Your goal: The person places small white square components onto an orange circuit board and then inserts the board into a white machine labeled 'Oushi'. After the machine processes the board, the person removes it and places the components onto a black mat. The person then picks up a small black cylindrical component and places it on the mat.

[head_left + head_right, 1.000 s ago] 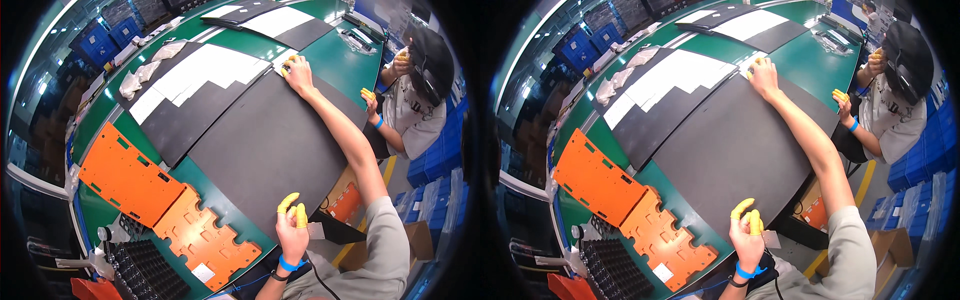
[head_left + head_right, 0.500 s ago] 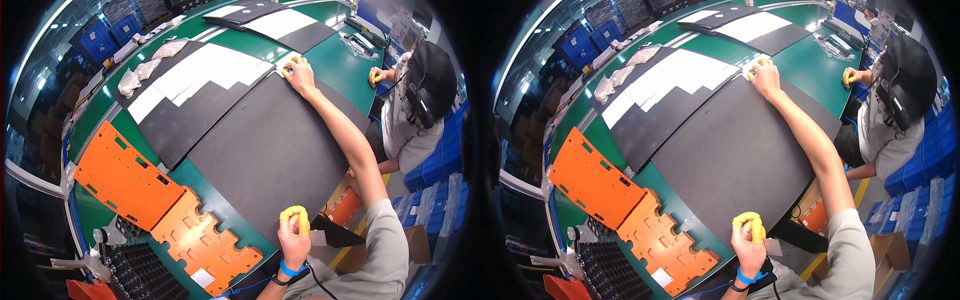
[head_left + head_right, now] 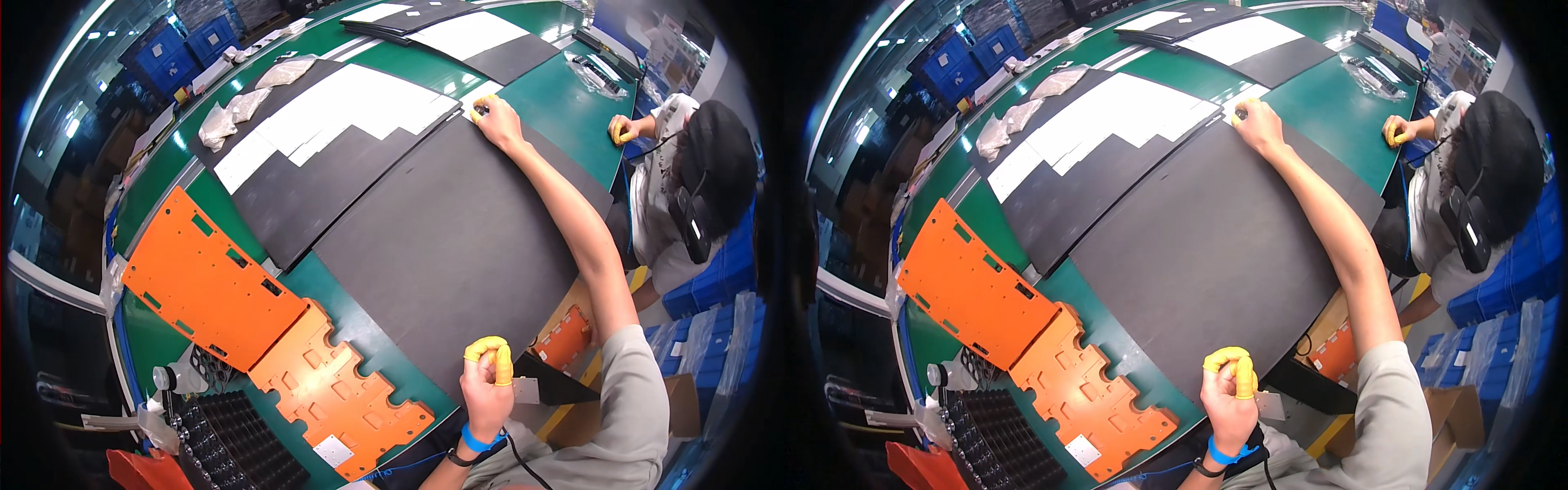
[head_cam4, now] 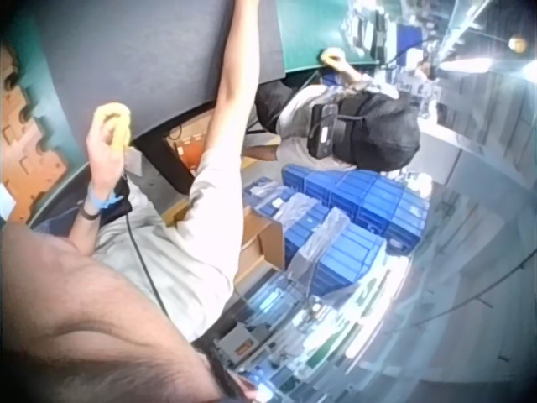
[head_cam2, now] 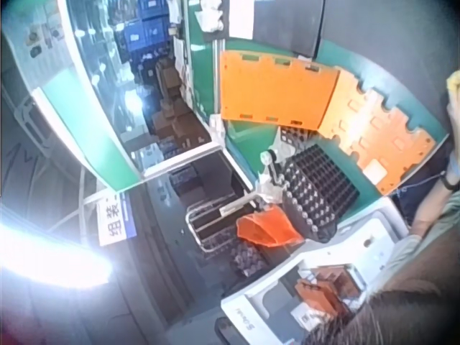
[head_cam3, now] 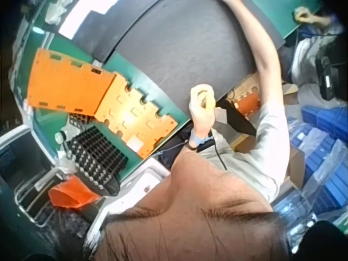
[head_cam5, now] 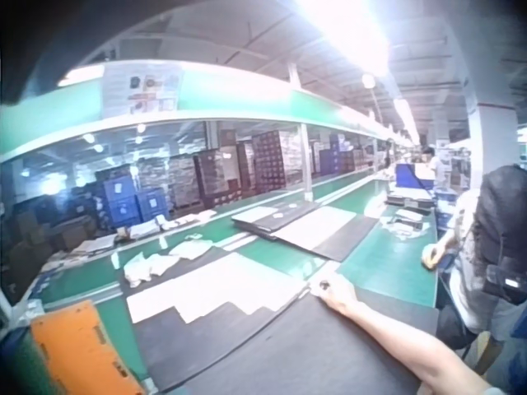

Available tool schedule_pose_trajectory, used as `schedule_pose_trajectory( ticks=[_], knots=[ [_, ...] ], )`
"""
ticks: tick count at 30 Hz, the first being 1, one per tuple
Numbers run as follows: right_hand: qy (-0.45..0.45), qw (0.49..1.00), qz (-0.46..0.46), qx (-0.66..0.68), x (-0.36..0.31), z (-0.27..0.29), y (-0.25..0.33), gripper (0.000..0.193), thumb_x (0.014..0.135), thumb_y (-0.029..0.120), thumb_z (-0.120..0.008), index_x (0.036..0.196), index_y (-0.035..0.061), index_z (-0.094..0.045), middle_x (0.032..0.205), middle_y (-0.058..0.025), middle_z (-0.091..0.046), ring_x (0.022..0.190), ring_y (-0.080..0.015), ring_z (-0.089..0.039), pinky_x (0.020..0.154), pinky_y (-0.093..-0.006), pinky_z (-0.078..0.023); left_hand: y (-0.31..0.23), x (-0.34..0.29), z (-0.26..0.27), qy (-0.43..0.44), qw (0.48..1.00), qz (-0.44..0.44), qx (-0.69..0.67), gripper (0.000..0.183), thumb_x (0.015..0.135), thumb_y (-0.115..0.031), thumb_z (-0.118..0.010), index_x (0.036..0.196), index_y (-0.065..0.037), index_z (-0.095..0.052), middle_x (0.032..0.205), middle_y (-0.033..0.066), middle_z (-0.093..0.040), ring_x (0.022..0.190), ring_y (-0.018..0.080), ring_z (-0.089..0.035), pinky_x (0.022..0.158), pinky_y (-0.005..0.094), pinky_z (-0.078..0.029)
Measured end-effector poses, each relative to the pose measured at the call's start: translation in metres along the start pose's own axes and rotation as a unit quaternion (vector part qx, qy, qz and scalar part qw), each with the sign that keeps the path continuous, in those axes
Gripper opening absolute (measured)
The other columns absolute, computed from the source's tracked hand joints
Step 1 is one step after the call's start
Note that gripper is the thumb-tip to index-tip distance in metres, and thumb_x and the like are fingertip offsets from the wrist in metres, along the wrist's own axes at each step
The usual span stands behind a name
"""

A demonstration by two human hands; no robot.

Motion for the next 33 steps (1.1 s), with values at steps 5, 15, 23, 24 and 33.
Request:
schedule_pose_trajectory(
  ticks=[5, 15, 23, 24, 33],
  knots=[
    [0.059, 0.996, 0.044, 0.053, 0.001, 0.004, -0.009, 0.031, 0.088, 0.025, -0.072, 0.113, 0.0065, -0.072, 0.117, -0.0126, -0.069, 0.111, -0.0298, -0.064, 0.095, -0.0403, -0.051, 0.0, -0.001, 0.0, -0.003, 1.0, 0.0, -0.007, 0.017, 0.1, -0.004, -0.062, 0.115, -0.002, -0.053, 0.089, 0.0022, -0.064, 0.071, 0.0045, -0.054, 0.062, 0.0193, -0.044],
    [-0.09, 0.983, 0.161, -0.012, -0.017, 0.019, 0.004, 0.031, 0.091, 0.024, -0.068, 0.116, 0.0054, -0.069, 0.127, -0.0116, -0.065, 0.12, -0.0295, -0.058, 0.1, -0.041, -0.047, -0.005, 0.001, -0.002, -0.008, 0.999, -0.018, -0.04, 0.014, 0.102, -0.003, -0.058, 0.114, -0.002, -0.053, 0.088, 0.001, -0.062, 0.069, 0.004, -0.051, 0.059, 0.0199, -0.041],
    [-0.038, 0.991, 0.124, -0.044, -0.036, 0.029, -0.008, 0.034, 0.092, 0.017, -0.065, 0.125, 0.0082, -0.065, 0.137, -0.0149, -0.057, 0.131, -0.033, -0.048, 0.105, -0.0438, -0.043, -0.003, 0.009, 0.006, 0.008, 0.995, -0.037, -0.094, 0.011, 0.104, -0.006, -0.055, 0.114, -0.001, -0.054, 0.087, 0.0003, -0.059, 0.07, 0.0034, -0.047, 0.059, 0.0195, -0.039],
    [-0.034, 0.991, 0.115, -0.051, -0.036, 0.028, -0.012, 0.034, 0.092, 0.017, -0.065, 0.125, 0.0083, -0.064, 0.138, -0.0162, -0.056, 0.132, -0.0336, -0.047, 0.105, -0.0444, -0.043, -0.003, 0.01, 0.007, 0.006, 0.995, -0.031, -0.095, 0.011, 0.105, -0.007, -0.054, 0.114, -0.001, -0.054, 0.085, -0.0004, -0.057, 0.069, 0.0034, -0.045, 0.059, 0.0196, -0.038],
    [-0.014, 0.989, 0.147, -0.031, -0.015, 0.013, -0.026, 0.037, 0.094, 0.016, -0.062, 0.131, 0.0121, -0.063, 0.146, -0.0222, -0.047, 0.139, -0.0389, -0.039, 0.113, -0.0478, -0.037, -0.003, 0.007, 0.012, 0.001, 0.996, -0.017, -0.085, 0.012, 0.105, -0.007, -0.053, 0.116, -0.003, -0.054, 0.082, -0.0021, -0.056, 0.068, 0.0032, -0.047, 0.059, 0.0197, -0.038]
  ],
)
Point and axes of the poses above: each hand's wrist, its own x-axis towards the middle knuckle, its own z-axis out of the back of the hand, y = z × x, the point moved 4 cm from there along x, towards the middle knuckle
